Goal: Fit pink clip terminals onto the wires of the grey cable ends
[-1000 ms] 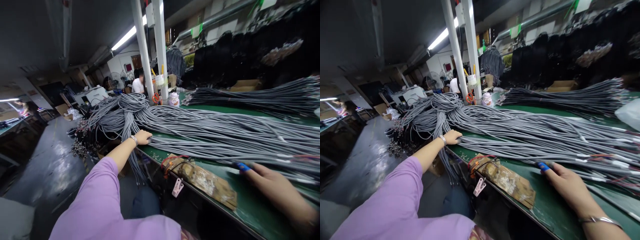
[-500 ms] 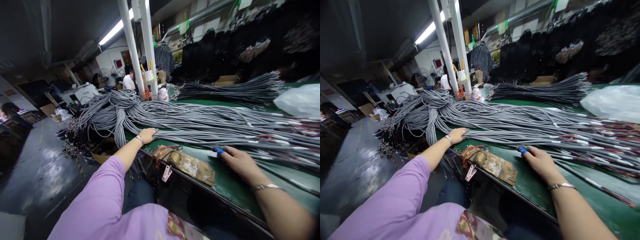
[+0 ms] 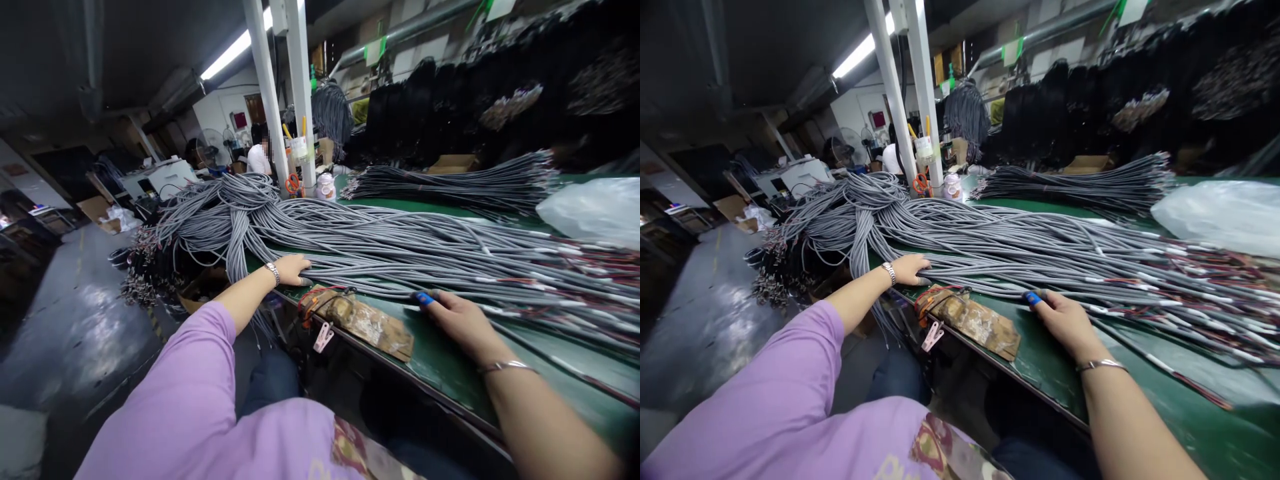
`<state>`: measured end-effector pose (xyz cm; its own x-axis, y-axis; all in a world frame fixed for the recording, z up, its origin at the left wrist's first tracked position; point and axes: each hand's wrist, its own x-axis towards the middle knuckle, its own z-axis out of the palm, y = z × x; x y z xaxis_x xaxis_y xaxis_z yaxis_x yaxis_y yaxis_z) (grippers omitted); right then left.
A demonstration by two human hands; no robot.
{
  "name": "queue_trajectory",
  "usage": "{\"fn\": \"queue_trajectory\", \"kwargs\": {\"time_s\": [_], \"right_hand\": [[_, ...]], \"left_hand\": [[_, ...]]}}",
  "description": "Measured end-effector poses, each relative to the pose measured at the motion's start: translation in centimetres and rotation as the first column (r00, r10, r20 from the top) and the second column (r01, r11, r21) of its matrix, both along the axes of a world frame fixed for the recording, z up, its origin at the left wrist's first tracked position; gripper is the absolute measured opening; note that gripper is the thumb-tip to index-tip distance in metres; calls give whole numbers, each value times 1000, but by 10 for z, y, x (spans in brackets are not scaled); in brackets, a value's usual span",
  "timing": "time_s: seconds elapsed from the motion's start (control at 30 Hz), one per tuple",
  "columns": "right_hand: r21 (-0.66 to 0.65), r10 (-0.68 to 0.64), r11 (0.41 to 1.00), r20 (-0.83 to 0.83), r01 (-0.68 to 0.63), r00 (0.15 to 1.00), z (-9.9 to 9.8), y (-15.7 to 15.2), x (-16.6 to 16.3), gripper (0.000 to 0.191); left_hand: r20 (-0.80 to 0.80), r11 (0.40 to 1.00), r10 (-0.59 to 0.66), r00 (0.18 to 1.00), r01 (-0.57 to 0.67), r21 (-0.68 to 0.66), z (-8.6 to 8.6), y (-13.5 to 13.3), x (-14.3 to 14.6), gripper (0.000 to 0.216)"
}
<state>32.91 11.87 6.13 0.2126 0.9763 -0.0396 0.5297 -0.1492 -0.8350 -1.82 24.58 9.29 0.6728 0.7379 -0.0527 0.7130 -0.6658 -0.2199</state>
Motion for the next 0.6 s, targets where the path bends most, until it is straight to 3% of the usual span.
{"fn": "queue_trajectory", "kwargs": {"time_s": [0.27, 0.43, 0.53, 0.6], "right_hand": [[21, 49, 999, -12, -49, 999, -7, 1, 4, 33], [36, 76, 996, 52, -78, 996, -3, 0, 2, 33], [8, 68, 998, 62, -68, 996, -4, 2, 3, 37], [-17, 47, 999, 61, -46, 997, -4, 3, 3, 41]], "left_hand": [[-125, 993, 42, 991, -55, -101, 15, -7, 5, 47], [-149, 996, 86, 985, -88, -6, 18, -13, 13, 43], [11, 978, 185, 983, -185, 98, 34, -11, 16, 29], [263, 933, 259, 929, -311, 182, 54, -8, 17, 26]]}}
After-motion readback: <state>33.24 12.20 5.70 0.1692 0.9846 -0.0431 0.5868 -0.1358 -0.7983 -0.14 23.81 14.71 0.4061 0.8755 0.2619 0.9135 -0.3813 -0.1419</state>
